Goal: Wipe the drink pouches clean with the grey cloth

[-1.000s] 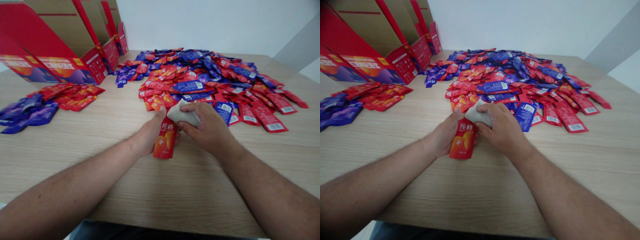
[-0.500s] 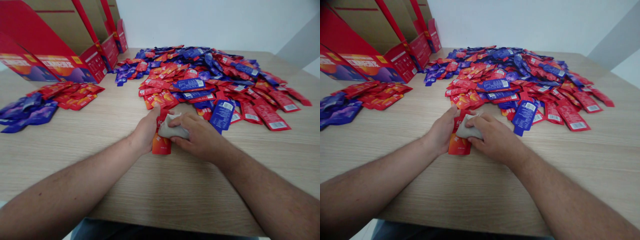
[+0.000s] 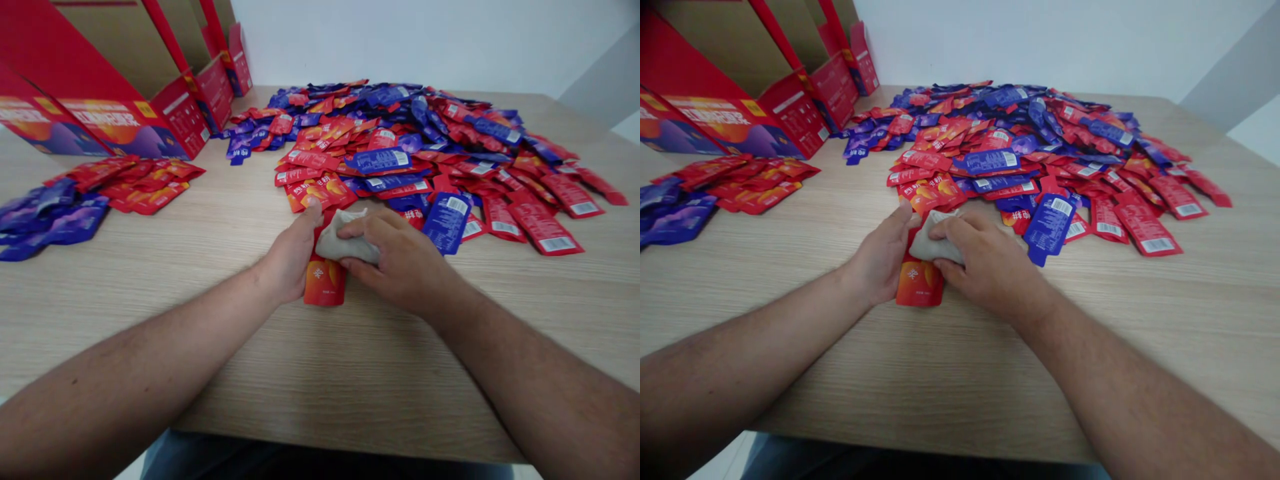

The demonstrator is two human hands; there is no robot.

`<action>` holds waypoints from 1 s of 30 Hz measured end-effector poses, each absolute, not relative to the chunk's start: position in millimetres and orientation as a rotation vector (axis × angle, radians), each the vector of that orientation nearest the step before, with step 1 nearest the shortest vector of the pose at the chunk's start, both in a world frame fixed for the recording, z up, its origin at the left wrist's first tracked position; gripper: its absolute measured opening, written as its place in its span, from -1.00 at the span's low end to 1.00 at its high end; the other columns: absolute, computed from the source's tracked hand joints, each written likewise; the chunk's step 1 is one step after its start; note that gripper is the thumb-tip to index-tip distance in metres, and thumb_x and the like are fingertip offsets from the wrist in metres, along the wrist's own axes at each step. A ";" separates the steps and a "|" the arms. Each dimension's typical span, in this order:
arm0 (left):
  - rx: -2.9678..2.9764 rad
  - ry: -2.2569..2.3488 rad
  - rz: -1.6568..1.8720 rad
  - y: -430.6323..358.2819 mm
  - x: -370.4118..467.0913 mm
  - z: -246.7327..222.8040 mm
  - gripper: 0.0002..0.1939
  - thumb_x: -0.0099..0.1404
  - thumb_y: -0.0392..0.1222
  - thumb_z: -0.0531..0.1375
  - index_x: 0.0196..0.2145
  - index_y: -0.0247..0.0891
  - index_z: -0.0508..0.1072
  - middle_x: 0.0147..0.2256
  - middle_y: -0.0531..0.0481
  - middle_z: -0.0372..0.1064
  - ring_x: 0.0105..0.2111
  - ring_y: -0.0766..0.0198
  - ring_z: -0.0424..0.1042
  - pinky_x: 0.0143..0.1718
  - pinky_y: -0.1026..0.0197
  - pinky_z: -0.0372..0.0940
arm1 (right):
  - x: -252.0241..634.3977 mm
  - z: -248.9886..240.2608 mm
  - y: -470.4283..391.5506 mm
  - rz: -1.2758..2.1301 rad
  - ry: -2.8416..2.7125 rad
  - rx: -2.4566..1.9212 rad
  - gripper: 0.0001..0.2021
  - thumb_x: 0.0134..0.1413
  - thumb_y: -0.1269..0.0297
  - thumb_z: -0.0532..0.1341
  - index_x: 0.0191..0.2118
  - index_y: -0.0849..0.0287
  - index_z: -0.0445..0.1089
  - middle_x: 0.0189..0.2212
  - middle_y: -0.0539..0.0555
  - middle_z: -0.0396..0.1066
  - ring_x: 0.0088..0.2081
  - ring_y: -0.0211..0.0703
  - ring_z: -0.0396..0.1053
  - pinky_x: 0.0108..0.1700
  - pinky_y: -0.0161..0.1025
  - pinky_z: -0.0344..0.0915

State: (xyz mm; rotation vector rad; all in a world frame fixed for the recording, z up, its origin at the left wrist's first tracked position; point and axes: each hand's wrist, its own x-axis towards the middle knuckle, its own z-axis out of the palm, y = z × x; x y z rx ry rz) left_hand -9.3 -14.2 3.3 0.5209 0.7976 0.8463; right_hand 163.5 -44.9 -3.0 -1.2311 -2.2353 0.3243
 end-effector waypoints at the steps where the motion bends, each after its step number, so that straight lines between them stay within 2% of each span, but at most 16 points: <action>1: 0.512 0.831 0.840 -13.9 -9.7 2.9 -0.44 0.63 0.08 -0.08 0.08 -0.31 0.59 -0.26 -0.18 0.65 -0.26 0.06 0.66 -0.23 0.11 0.50 | 162.7 -1.0 -46.6 0.371 -2.292 -1.181 -0.66 0.20 0.32 0.38 0.09 0.08 0.53 0.02 0.19 0.54 0.02 0.14 0.51 0.03 0.02 0.45; 5: 0.488 0.951 0.815 -13.2 -13.4 1.1 -0.51 0.60 0.06 0.01 0.04 -0.34 0.59 -0.31 -0.16 0.61 -0.41 0.17 0.58 -0.34 0.17 0.45 | 161.7 9.5 -56.1 0.622 -2.530 -0.984 -0.65 0.13 0.42 0.41 0.03 -0.01 0.56 -0.02 0.08 0.54 -0.07 -0.03 0.53 -0.07 -0.13 0.45; 8: 0.482 0.948 0.821 -12.3 -14.4 0.2 -0.51 0.59 0.09 0.02 0.01 -0.34 0.59 -0.33 -0.16 0.59 -0.42 0.18 0.57 -0.35 0.17 0.46 | 166.8 11.5 -56.9 0.733 -2.577 -0.941 -0.64 0.09 0.47 0.41 -0.01 -0.03 0.57 -0.04 0.04 0.53 -0.09 -0.07 0.54 -0.07 -0.15 0.46; 11: 0.484 0.891 0.807 -11.8 -11.9 -1.5 -0.50 0.61 0.08 -0.02 -0.04 -0.32 0.59 -0.32 -0.16 0.60 -0.37 0.13 0.60 -0.31 0.15 0.48 | 172.7 4.9 -48.0 0.574 -2.480 -1.051 -0.64 0.15 0.40 0.40 0.05 -0.05 0.56 0.00 0.08 0.52 -0.04 0.02 0.53 0.01 -0.05 0.46; 16: 0.478 0.855 0.875 -13.1 -6.4 -5.0 -0.61 0.62 -0.02 0.02 -0.12 -0.29 0.55 -0.34 -0.11 0.58 -0.39 0.16 0.56 -0.25 0.11 0.49 | 176.7 -8.7 -29.4 0.227 -2.180 -1.260 -0.64 0.19 0.31 0.36 0.11 0.10 0.52 0.03 0.21 0.55 0.08 0.19 0.49 0.13 0.10 0.42; 20: 0.505 0.889 0.954 -12.5 -6.0 -6.5 -0.81 0.53 -0.30 0.12 -0.22 -0.31 0.53 -0.38 -0.03 0.54 -0.44 0.25 0.51 -0.28 0.18 0.46 | 180.5 -10.4 -27.2 0.229 -2.182 -1.301 -0.65 0.17 0.29 0.35 0.08 0.09 0.51 0.01 0.19 0.58 0.08 0.21 0.49 0.13 0.11 0.40; 22: 0.540 0.915 0.996 -11.3 -6.6 -6.3 -0.82 0.46 -0.40 0.15 -0.26 -0.32 0.54 -0.40 -0.03 0.55 -0.44 0.28 0.51 -0.32 0.23 0.41 | 182.7 -9.0 -28.9 0.293 -2.243 -1.274 -0.68 0.16 0.28 0.35 0.05 0.06 0.51 0.01 0.14 0.58 0.06 0.17 0.50 0.11 0.08 0.41; 26: 0.530 0.923 0.972 -8.9 -7.8 -3.1 -0.77 0.46 -0.40 0.11 -0.27 -0.34 0.57 -0.41 -0.07 0.56 -0.46 0.25 0.52 -0.36 0.22 0.38 | 184.8 -7.3 -29.9 0.331 -2.286 -1.249 -0.68 0.14 0.29 0.37 0.03 0.04 0.51 -0.01 0.11 0.58 0.03 0.13 0.51 0.08 0.03 0.42; 30: 0.508 0.848 0.902 -5.3 -11.1 -1.8 -0.71 0.51 -0.36 0.05 -0.19 -0.40 0.59 -0.34 -0.16 0.60 -0.40 0.18 0.58 -0.26 0.15 0.47 | 184.5 -7.6 -27.6 0.254 -2.218 -1.285 -0.66 0.16 0.32 0.34 0.06 0.10 0.50 0.03 0.17 0.57 0.08 0.15 0.48 0.11 0.05 0.40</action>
